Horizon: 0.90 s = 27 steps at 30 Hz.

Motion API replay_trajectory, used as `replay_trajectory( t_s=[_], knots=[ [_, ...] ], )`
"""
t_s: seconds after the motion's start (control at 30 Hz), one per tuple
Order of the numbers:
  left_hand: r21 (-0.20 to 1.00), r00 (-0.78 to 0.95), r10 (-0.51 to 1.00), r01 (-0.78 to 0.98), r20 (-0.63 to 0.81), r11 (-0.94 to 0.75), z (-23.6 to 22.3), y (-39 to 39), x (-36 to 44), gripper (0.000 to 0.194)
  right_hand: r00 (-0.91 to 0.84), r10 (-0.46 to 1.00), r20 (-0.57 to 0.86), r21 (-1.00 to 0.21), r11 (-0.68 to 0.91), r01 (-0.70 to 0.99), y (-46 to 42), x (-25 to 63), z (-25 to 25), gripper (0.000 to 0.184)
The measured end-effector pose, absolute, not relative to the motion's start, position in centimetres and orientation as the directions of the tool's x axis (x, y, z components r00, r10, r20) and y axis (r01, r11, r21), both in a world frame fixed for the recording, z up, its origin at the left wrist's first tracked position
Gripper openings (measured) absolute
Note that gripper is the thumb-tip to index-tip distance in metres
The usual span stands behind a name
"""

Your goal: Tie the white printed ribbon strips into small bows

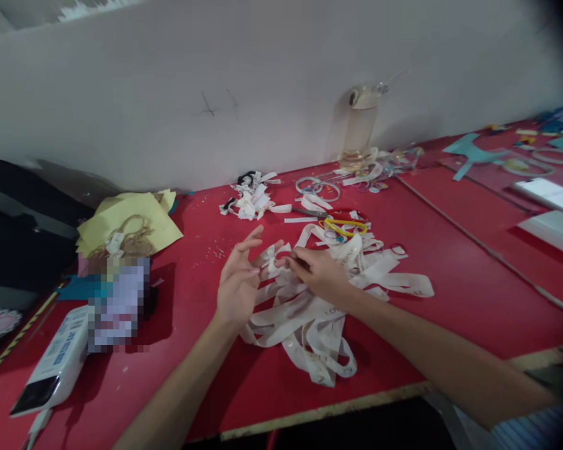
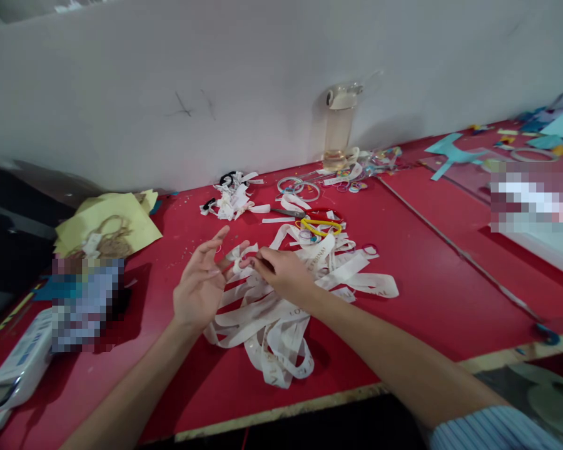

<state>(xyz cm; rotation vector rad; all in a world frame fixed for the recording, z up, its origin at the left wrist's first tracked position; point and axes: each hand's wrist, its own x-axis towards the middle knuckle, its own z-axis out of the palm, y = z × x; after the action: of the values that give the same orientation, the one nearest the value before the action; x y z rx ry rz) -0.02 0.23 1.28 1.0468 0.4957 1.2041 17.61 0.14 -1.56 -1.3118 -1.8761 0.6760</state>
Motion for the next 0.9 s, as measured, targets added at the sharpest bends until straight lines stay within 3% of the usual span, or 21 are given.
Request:
replay_trajectory(
  t_s=[0.33, 0.47, 0.53, 0.6, 0.67, 0.77, 0.9],
  knots=[
    [0.838, 0.280, 0.947, -0.545, 0.157, 0.022, 1.0, 0.2, 0.0, 0.035, -0.282, 0.931, 0.229, -0.742, 0.355, 0.569, 0.4, 17.3, -2.1, 0.027],
    [0.885, 0.274, 0.951, -0.466, 0.142, 0.002, 0.6, 0.4, 0.0, 0.030, -0.243, 0.932, 0.270, -0.798, 0.358, 0.486, 0.2, 17.2, -2.2, 0.012],
    [0.919, 0.263, 0.956, -0.395, 0.133, -0.019, 0.4, 0.4, 0.1, 0.029, -0.170, 0.928, 0.332, -0.842, 0.373, 0.389, 0.1, 17.2, -2.1, 0.038],
    [0.946, 0.261, 0.956, -0.320, 0.135, -0.047, 0.2, 0.4, 0.3, 0.029, -0.146, 0.913, 0.380, -0.850, 0.407, 0.335, 0.1, 17.3, -1.8, 0.052],
    [0.961, 0.269, 0.949, -0.261, 0.166, -0.094, 0.1, 0.2, 0.4, 0.028, -0.182, 0.888, 0.423, -0.810, 0.460, 0.363, 0.3, 17.5, -1.7, 0.045],
    [0.966, 0.308, 0.920, -0.164, 0.242, -0.200, 0.0, 0.1, 0.3, 0.024, -0.296, 0.857, 0.421, -0.732, 0.514, 0.448, 0.6, 17.8, -2.0, 0.019],
    [0.913, 0.425, 0.835, 0.044, 0.350, -0.406, 0.1, 0.0, -0.2, 0.026, -0.406, 0.844, 0.351, -0.714, 0.522, 0.467, 0.8, 18.1, -2.5, 0.016]
  ],
)
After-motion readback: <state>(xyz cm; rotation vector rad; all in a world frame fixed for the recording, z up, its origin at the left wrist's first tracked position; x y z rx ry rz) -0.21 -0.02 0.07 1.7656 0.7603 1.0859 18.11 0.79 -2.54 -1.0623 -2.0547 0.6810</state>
